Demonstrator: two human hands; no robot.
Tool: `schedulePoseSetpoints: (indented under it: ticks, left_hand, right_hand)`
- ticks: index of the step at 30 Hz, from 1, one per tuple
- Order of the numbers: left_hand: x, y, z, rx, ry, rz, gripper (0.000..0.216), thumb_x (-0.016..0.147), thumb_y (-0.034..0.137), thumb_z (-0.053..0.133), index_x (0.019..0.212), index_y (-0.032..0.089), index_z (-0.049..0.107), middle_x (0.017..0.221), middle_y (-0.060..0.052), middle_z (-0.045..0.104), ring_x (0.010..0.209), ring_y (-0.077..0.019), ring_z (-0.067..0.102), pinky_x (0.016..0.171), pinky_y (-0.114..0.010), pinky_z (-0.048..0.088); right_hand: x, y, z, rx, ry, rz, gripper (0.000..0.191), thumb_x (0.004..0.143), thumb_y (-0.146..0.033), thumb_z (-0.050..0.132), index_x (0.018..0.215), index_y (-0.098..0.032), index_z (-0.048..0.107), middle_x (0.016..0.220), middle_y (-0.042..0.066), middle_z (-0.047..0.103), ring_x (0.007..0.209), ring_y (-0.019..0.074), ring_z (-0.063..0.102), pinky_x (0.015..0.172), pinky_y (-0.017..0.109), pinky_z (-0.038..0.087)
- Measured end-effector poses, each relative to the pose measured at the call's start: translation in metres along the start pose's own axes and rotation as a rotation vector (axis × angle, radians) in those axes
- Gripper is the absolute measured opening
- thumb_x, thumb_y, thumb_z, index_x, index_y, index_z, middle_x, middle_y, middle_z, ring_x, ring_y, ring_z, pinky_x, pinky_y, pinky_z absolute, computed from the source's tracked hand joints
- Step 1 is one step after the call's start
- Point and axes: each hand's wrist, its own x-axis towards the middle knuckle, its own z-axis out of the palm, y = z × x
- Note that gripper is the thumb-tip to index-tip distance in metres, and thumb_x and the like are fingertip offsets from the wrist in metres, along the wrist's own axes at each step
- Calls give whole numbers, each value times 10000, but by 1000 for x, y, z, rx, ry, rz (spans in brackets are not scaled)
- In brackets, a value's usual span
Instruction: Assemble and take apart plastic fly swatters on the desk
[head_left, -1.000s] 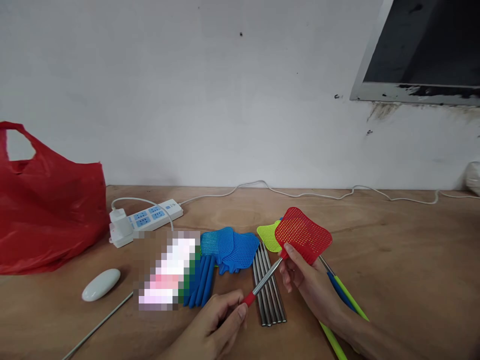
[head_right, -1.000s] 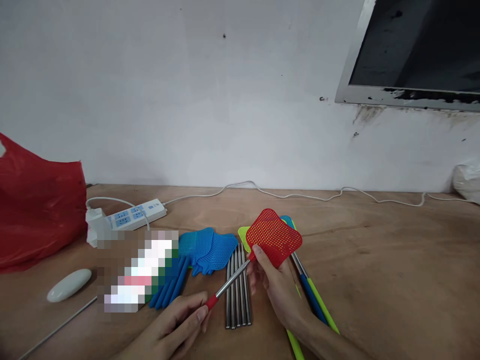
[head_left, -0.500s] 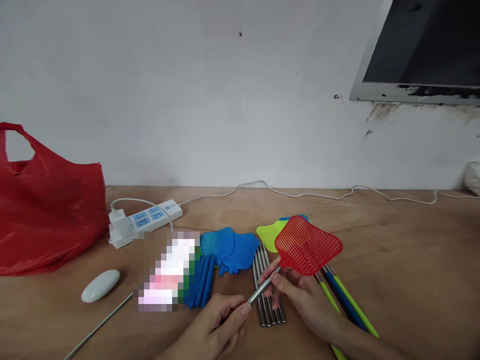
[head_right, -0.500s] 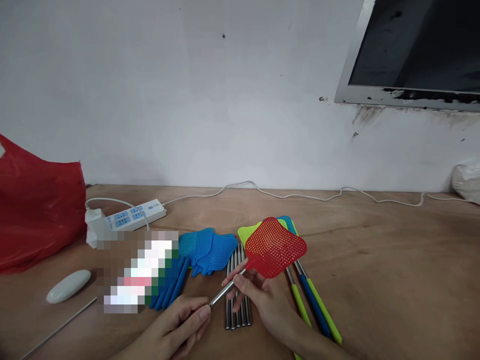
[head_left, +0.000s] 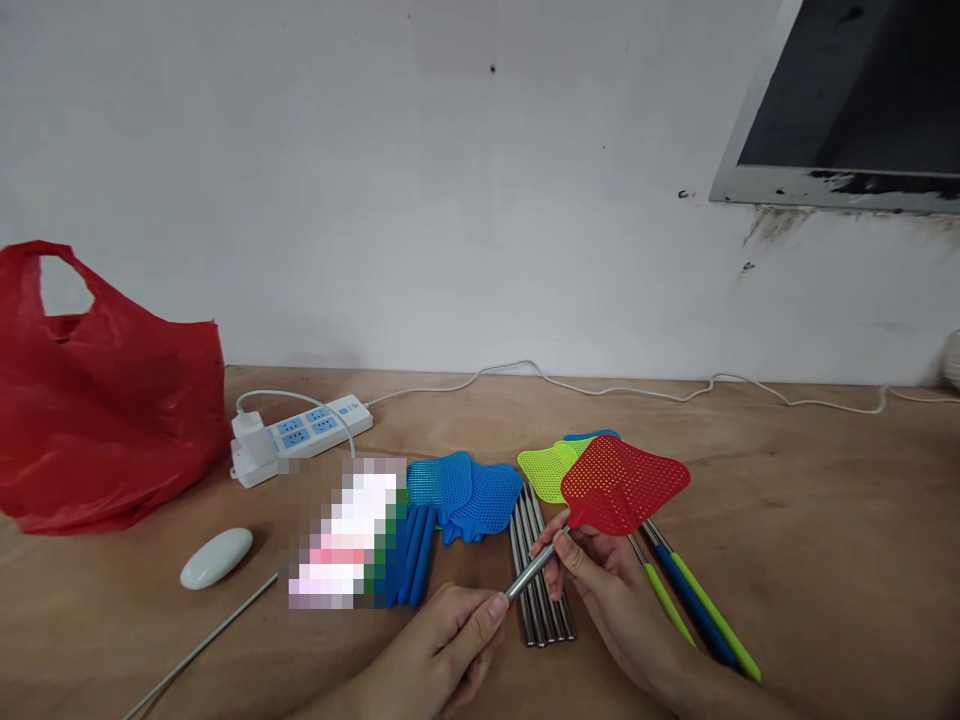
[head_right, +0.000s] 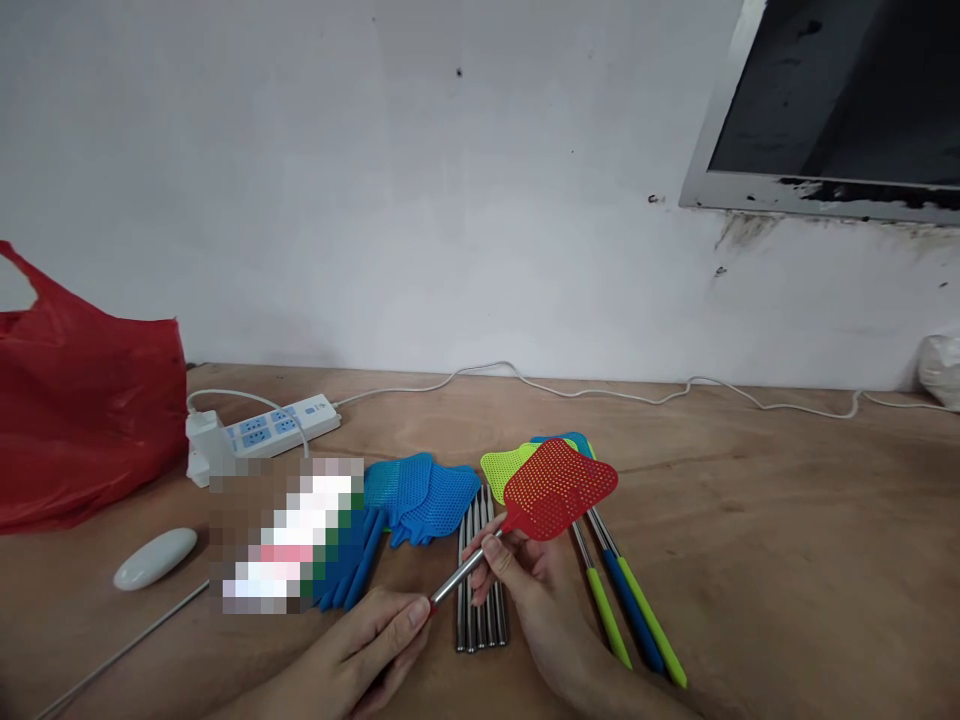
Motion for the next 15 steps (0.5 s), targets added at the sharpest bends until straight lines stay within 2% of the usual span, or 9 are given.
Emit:
schedulePoseSetpoints:
  ticks: [4, 8, 11, 12, 13, 15]
  left_hand:
    - [0, -2, -1, 5, 33, 51, 570, 937, 726, 348, 712, 210, 437, 549, 58, 417, 503, -100, 378, 508, -222, 318]
    - [0, 0, -3, -44, 19, 39, 532, 937, 712, 374, 840, 204, 501, 617, 70, 370, 508, -101, 332, 473, -221, 281]
    - [-1, 6, -7, 137, 111, 84, 498, 967, 651, 369, 820, 201, 522, 677, 42, 428, 598, -125, 414, 561, -230, 352]
    - [-2, 8, -8, 240, 153, 97, 470, 980, 613, 374, 810, 203, 526, 702, 28, 472, 647, -141, 459, 609, -240, 373]
    - [-3, 9, -10, 348, 186, 101, 437, 994, 570, 378, 808, 206, 532, 726, 15, 518, 691, -157, 501, 646, -250, 384]
    - [-4, 12, -15, 544, 206, 89, 349, 1015, 476, 380, 853, 217, 549, 771, 0, 603, 734, -184, 571, 663, -265, 388]
  right_hand:
    - [6, -4, -1, 32, 5, 45, 343, 697, -456, 847, 807, -177, 681, 737, 17, 663, 589, 101, 563, 548, 207, 480]
    - [14, -6, -6, -67, -55, 201, 461, 709, -616, 751, 753, -166, 658, 701, 29, 647, 575, 128, 568, 502, 233, 467]
    - [9, -17, -10, -369, -288, 452, 579, 793, -716, 562, 625, -164, 618, 538, 5, 560, 435, 107, 474, 396, 222, 344]
    - [5, -24, -10, -522, -387, 494, 561, 841, -667, 540, 605, -164, 616, 520, -2, 542, 433, 101, 457, 406, 222, 324]
    - [1, -33, -10, -665, -487, 475, 506, 873, -597, 552, 608, -170, 620, 524, -9, 535, 455, 107, 469, 429, 229, 336]
    - [-6, -51, -9, -966, -478, 113, 377, 935, -432, 534, 666, -186, 635, 610, -2, 568, 587, 136, 533, 550, 256, 408]
